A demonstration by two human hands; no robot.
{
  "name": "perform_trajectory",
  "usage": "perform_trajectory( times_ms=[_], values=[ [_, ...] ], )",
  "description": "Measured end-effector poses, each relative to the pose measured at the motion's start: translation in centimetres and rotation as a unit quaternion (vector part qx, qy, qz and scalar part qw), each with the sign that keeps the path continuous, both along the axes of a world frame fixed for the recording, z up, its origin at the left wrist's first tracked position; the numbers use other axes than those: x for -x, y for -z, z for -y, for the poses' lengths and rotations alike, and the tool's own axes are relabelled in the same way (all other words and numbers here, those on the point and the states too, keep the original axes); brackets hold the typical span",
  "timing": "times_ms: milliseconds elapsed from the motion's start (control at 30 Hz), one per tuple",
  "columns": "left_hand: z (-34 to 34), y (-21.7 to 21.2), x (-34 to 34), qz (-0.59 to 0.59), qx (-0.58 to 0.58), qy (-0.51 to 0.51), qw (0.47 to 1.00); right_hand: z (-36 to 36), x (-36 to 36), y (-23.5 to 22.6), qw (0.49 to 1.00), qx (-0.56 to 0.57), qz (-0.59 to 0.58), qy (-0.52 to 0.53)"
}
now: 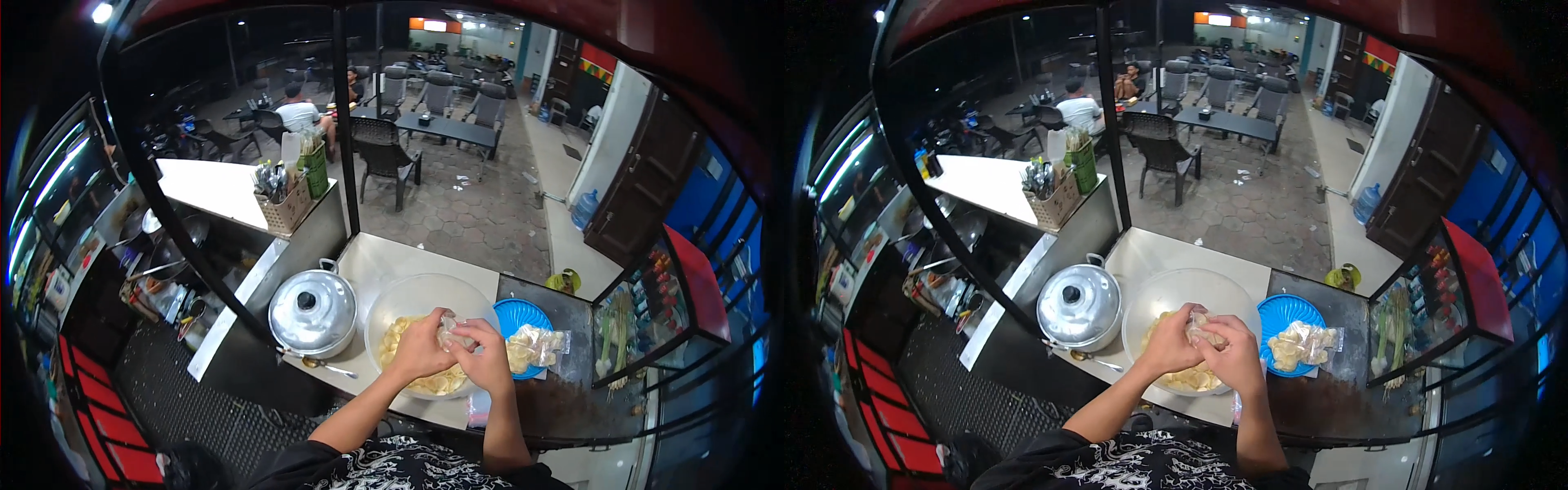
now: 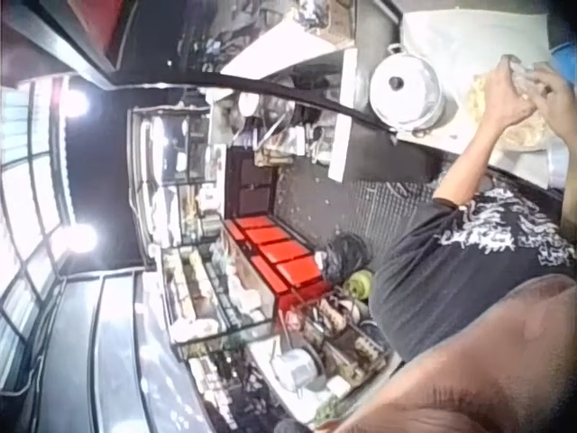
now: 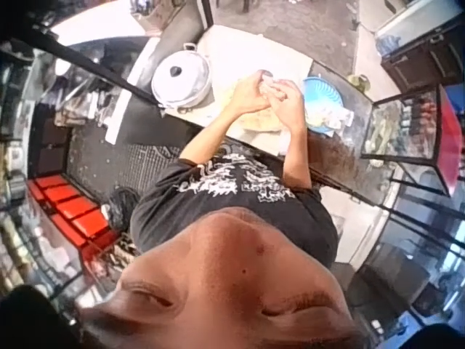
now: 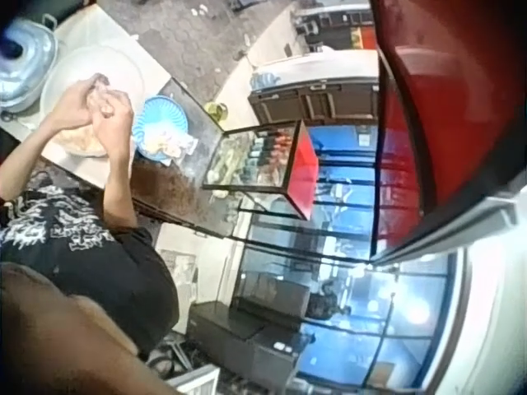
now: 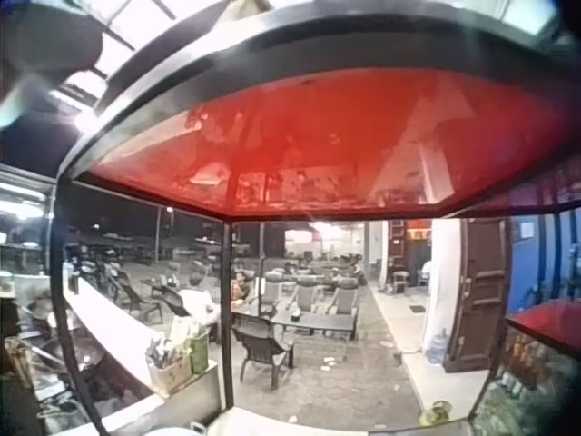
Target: The recorder is taking portions of potato chips from a large bowl and putting them into small plastic bags.
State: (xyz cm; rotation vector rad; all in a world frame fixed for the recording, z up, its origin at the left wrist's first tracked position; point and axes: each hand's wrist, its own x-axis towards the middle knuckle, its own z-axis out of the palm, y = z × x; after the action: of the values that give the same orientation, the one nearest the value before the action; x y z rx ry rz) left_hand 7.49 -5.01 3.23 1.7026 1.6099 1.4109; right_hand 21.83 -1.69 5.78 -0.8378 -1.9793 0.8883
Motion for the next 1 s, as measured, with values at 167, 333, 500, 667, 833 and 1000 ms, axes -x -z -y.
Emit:
perform_trajectory(
  times_ms=[167, 333, 500, 667, 833, 1000],
  values=[
    [-0.1, 0.8, 3.5, -0.025, 0.053, 0.096, 0.994, 1.4, 2.1, 0.1, 0.995, -0.055, 0.086, -0.016],
    [0.1, 0.8, 4.8, 0.042, 0.017, 0.091, 0.995, 1.9, 4.1, -1.0, 0.998, 0.025, -0.04, 0.047],
    [0.3, 0.1, 5.0, 0.077, -0.014, 0.064, 0.995, 2.8, 4.6, -2.3, 0.991, 0.079, -0.076, 0.078],
    [0.5, -0.4, 4.3, 0.066, -0.047, 0.042, 0.996, 2.5, 3.9, -1.6, 0.999, -0.016, -0.005, 0.032],
    [0.3, 0.6, 3.5, 0.066, -0.044, 0.046, 0.996, 2.2, 2.9, -1.5, 0.999, -0.034, 0.03, 0.023],
    [0.7, -0.3, 2.8, 0.113, -0.022, 0.066, 0.991, 1.9, 2.2, -1.6, 1.0, -0.002, 0.003, 0.03]
  ],
)
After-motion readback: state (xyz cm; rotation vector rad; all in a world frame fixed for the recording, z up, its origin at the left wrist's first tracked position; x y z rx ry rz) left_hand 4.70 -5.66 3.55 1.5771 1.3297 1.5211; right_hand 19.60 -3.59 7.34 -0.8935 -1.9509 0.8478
